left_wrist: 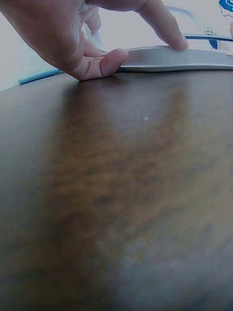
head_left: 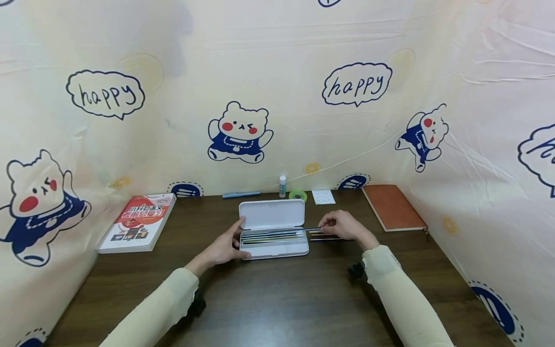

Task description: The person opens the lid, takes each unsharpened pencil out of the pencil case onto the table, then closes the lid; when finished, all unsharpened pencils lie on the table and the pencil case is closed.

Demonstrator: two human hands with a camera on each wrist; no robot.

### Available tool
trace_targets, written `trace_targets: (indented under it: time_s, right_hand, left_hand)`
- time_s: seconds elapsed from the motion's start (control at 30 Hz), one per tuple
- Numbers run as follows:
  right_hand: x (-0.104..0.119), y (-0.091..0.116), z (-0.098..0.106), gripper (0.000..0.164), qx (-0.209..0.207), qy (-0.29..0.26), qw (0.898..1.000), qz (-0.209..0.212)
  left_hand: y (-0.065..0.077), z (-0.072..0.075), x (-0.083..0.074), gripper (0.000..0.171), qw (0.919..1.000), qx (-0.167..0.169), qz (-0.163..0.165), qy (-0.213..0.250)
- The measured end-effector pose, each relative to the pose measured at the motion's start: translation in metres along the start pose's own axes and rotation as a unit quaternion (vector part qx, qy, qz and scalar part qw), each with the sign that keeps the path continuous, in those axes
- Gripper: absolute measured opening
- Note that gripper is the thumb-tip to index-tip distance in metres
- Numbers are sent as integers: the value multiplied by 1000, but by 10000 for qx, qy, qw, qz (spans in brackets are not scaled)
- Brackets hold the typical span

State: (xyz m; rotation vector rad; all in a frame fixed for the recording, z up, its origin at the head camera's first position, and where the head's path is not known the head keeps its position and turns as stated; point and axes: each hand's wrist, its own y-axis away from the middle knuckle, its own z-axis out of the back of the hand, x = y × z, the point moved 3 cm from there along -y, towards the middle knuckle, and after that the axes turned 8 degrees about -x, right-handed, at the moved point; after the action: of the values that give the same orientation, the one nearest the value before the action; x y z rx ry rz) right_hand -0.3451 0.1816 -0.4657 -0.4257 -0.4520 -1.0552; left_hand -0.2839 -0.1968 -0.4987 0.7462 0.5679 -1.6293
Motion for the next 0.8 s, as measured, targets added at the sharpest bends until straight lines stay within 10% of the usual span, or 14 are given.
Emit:
trace_targets:
  time_s: [0.8]
  right_hand:
    - [-74,53,42,6,-359,-97,9985,-395]
  left_hand:
    - [1,-1,-1,114,10000,-28,-25,30]
